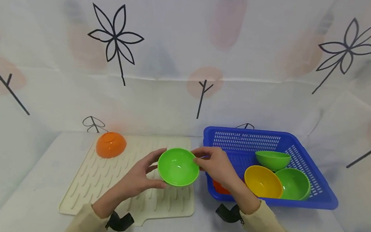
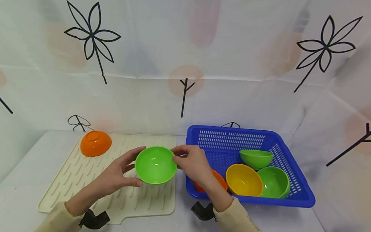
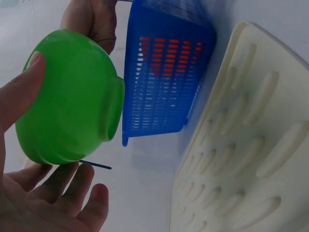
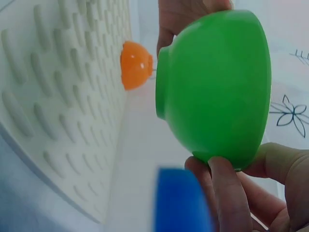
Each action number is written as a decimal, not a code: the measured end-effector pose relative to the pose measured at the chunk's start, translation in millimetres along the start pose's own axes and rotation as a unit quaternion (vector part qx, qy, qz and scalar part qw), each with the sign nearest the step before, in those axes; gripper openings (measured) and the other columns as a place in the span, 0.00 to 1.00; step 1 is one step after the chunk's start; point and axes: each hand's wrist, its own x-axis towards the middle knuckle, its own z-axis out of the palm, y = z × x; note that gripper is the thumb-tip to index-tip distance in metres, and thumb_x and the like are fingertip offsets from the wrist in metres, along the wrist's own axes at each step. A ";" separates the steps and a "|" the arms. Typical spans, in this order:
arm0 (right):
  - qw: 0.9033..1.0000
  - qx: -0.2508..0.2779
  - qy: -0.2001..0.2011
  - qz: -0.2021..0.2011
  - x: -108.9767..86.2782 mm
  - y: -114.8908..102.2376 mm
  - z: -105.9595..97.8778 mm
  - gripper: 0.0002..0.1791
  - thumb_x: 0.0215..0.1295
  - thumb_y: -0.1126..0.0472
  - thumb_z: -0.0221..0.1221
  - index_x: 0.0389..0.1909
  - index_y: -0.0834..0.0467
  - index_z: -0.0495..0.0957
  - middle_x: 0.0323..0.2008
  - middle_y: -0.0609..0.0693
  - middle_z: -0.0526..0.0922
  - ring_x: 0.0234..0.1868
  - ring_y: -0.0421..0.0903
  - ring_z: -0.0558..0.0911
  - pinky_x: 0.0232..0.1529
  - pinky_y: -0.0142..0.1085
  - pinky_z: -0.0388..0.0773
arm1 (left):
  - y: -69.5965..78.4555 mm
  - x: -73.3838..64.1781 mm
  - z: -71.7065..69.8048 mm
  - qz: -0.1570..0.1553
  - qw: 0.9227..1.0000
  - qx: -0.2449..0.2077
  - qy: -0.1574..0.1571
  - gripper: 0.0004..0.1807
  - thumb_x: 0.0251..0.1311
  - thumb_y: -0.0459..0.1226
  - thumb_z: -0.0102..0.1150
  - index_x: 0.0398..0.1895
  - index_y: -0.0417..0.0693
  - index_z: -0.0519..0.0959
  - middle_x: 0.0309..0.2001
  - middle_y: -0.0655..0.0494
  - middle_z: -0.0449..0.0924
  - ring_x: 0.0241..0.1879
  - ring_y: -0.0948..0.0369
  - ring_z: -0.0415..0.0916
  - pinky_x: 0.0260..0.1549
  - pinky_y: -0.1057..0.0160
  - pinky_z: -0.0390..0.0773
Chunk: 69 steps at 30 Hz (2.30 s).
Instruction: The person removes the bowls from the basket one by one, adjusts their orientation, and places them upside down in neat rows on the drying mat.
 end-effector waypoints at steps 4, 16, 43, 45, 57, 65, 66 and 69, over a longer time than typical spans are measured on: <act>1.000 0.004 0.015 0.007 0.8 2.5 7.2 0.13 0.64 0.66 0.64 0.49 0.59 0.85 0.41 0.50 0.86 0.42 0.48 0.86 0.39 0.39 0.86 | -1.4 -1.0 1.6 -0.011 1.000 -0.009 0.000 0.52 0.50 0.35 0.77 0.77 0.50 0.57 0.71 0.53 0.64 0.71 0.50 0.59 0.65 0.44 0.67; 0.998 0.055 0.034 -0.004 0.5 5.8 19.2 0.16 0.63 0.70 0.64 0.53 0.62 0.83 0.44 0.55 0.85 0.44 0.51 0.86 0.39 0.40 0.86 | -2.3 -2.1 0.6 -0.016 1.000 0.003 0.012 0.55 0.47 0.39 0.79 0.78 0.57 0.55 0.73 0.56 0.60 0.72 0.51 0.57 0.64 0.42 0.68; 0.989 0.128 0.072 -0.032 -9.0 11.8 30.2 0.17 0.61 0.75 0.61 0.50 0.61 0.81 0.50 0.54 0.82 0.57 0.54 0.80 0.50 0.43 0.82 | -20.8 -4.8 -11.3 -0.012 0.997 -0.075 0.012 0.45 0.50 0.28 0.74 0.71 0.44 0.63 0.66 0.43 0.69 0.62 0.46 0.71 0.55 0.57 0.79; 0.989 0.121 0.073 -0.033 -9.0 11.1 30.1 0.17 0.61 0.76 0.62 0.50 0.61 0.81 0.49 0.54 0.83 0.57 0.53 0.80 0.50 0.43 0.82 | -20.8 -5.0 -11.2 -0.005 0.997 -0.077 0.012 0.44 0.50 0.28 0.74 0.71 0.44 0.63 0.65 0.43 0.69 0.61 0.47 0.72 0.54 0.55 0.79; 0.995 0.069 0.054 -0.042 -6.2 10.4 25.4 0.21 0.61 0.73 0.64 0.55 0.57 0.82 0.50 0.50 0.84 0.56 0.52 0.81 0.55 0.46 0.80 | -17.8 -6.8 -16.9 0.027 0.998 -0.023 0.048 0.42 0.48 0.30 0.76 0.68 0.50 0.68 0.63 0.49 0.73 0.61 0.50 0.71 0.47 0.55 0.83; 0.994 0.086 0.037 -0.046 -6.7 5.3 22.8 0.22 0.64 0.64 0.66 0.60 0.56 0.79 0.55 0.51 0.82 0.58 0.51 0.80 0.59 0.49 0.77 | -18.7 -7.3 -19.5 0.037 0.997 0.001 0.061 0.43 0.46 0.28 0.77 0.68 0.51 0.70 0.60 0.50 0.74 0.60 0.55 0.71 0.46 0.47 0.83; 0.994 0.089 0.036 -0.046 -6.6 4.2 22.9 0.23 0.64 0.62 0.66 0.60 0.55 0.78 0.56 0.51 0.82 0.59 0.50 0.79 0.59 0.50 0.76 | -18.9 -7.4 -19.3 0.038 0.997 0.006 0.063 0.43 0.45 0.28 0.77 0.68 0.52 0.70 0.60 0.51 0.74 0.59 0.55 0.71 0.46 0.47 0.83; 0.994 0.098 0.032 -0.041 -6.2 -0.5 23.5 0.23 0.65 0.58 0.66 0.61 0.55 0.78 0.58 0.52 0.81 0.60 0.50 0.78 0.62 0.52 0.73 | -19.5 -7.2 -18.5 0.043 0.997 0.024 0.068 0.43 0.45 0.28 0.77 0.68 0.52 0.70 0.58 0.51 0.74 0.58 0.54 0.71 0.44 0.48 0.83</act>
